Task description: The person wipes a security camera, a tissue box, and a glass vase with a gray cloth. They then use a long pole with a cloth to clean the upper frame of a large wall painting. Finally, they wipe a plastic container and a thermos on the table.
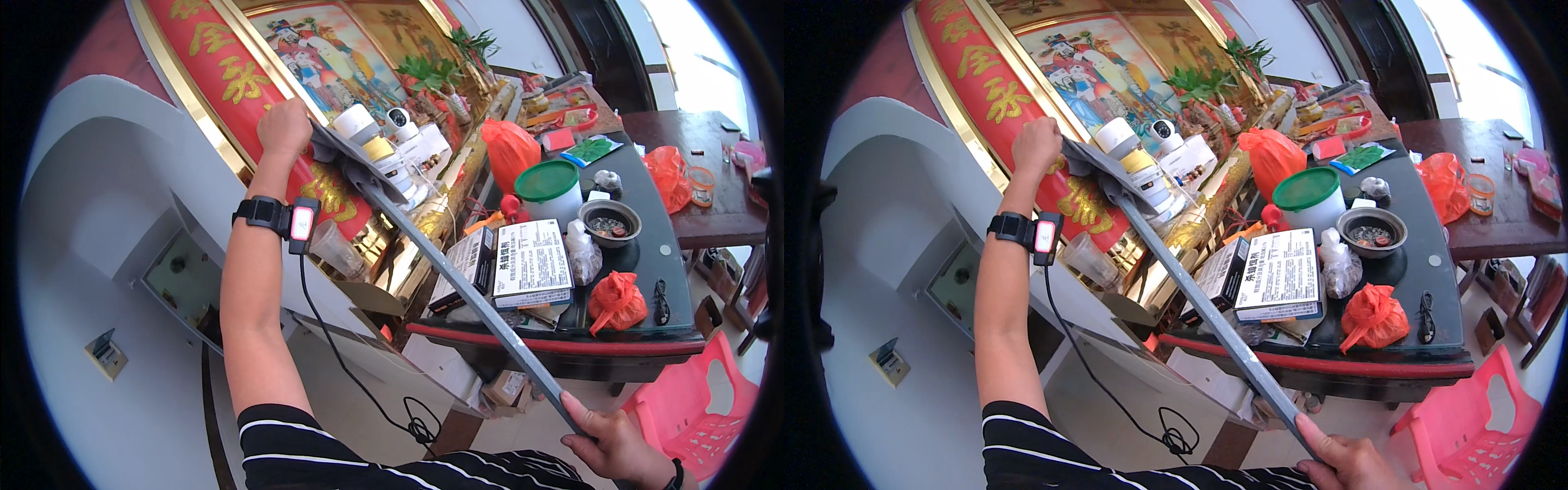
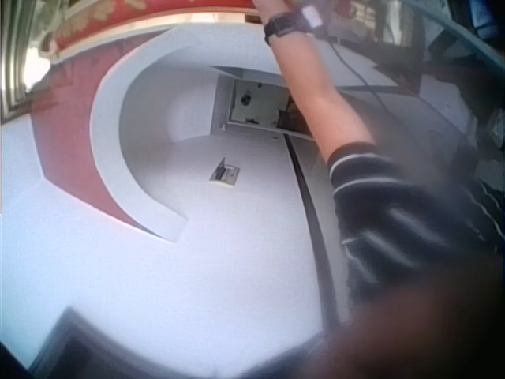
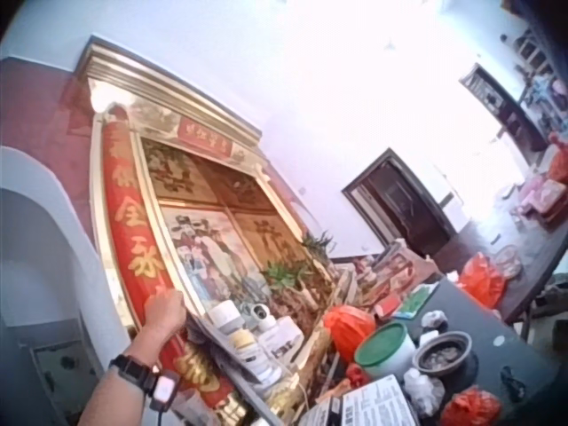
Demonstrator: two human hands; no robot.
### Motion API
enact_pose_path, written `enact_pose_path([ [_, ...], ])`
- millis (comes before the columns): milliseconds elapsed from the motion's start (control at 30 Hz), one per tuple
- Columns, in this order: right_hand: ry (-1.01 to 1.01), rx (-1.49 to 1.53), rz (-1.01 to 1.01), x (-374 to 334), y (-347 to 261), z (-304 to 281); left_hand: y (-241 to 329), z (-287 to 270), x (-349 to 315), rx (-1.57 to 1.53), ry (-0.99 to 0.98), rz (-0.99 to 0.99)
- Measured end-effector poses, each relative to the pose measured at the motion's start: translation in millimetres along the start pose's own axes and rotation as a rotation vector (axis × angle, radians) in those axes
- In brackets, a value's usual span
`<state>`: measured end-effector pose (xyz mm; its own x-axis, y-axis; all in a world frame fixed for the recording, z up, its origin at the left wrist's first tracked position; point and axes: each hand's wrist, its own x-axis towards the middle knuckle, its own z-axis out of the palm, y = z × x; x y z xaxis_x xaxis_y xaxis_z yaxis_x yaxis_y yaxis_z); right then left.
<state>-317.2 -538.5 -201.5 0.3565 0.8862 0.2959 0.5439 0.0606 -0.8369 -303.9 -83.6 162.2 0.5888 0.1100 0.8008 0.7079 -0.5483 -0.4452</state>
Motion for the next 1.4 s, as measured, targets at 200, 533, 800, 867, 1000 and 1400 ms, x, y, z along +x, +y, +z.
enact_pose_path([
  [200,0.170,-0.007,-0.251,39,-5,4,-43,-28,16,-0.018,0.318,-0.125],
  [533,0.174,0.080,-0.265,96,-34,-13,-117,-49,15,-0.072,0.396,-0.438],
  [800,0.082,0.132,-0.120,61,-20,-2,-114,-26,5,-0.050,0.308,-0.478],
  [867,0.018,0.133,-0.020,46,-13,-1,-109,-24,6,-0.060,0.298,-0.481],
  [1000,0.048,0.114,-0.049,24,-3,8,-91,-17,8,-0.073,0.273,-0.474],
  [1400,-0.014,-0.006,0.051,-34,0,-3,-75,7,36,-0.270,0.202,-0.479],
])
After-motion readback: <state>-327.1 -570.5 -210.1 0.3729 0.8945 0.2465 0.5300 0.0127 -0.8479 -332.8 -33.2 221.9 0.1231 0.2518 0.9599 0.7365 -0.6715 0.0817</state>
